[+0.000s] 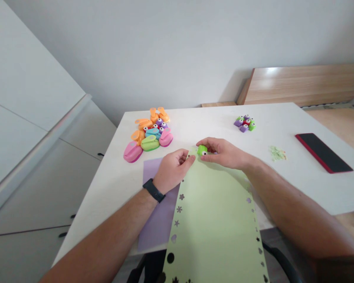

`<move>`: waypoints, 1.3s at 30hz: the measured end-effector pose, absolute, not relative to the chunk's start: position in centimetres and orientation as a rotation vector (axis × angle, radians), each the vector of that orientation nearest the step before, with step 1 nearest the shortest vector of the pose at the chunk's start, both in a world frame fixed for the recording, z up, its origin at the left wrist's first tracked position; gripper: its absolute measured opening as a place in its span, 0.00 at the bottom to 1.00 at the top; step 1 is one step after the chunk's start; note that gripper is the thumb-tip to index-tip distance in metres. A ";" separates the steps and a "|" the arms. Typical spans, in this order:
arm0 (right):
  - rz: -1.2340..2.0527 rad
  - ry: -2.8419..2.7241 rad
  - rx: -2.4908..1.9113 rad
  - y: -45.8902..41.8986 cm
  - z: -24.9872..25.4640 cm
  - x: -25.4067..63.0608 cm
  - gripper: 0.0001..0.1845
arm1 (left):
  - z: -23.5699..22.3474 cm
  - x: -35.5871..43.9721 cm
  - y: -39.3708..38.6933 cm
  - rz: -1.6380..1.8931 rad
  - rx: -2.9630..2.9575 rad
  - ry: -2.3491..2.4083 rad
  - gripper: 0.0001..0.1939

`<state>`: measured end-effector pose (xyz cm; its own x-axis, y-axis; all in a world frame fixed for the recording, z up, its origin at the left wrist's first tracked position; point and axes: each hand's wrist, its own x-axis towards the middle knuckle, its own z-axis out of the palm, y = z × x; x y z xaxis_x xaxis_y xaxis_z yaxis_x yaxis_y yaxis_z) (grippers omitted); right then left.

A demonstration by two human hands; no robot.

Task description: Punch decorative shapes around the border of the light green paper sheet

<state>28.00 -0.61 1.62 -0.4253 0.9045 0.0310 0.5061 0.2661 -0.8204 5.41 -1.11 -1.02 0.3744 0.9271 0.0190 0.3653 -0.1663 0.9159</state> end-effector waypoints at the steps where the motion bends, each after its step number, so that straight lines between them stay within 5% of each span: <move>1: 1.043 -2.032 -1.270 -0.6 1.7 28.0 0.23 | -0.9 5.4 -1.1 0.779 1.723 1.147 0.14; 39: 1.138 -1.933 -1.286 -0.8 1.7 28.0 0.27 | -1.1 5.2 -1.1 0.769 1.672 1.110 0.16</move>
<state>27.95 -0.80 1.74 -0.3917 0.9200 -0.0101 0.4554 0.1843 -0.8710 5.24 -1.10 -1.09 0.3893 0.9211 -0.0021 0.3216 -0.1338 0.9374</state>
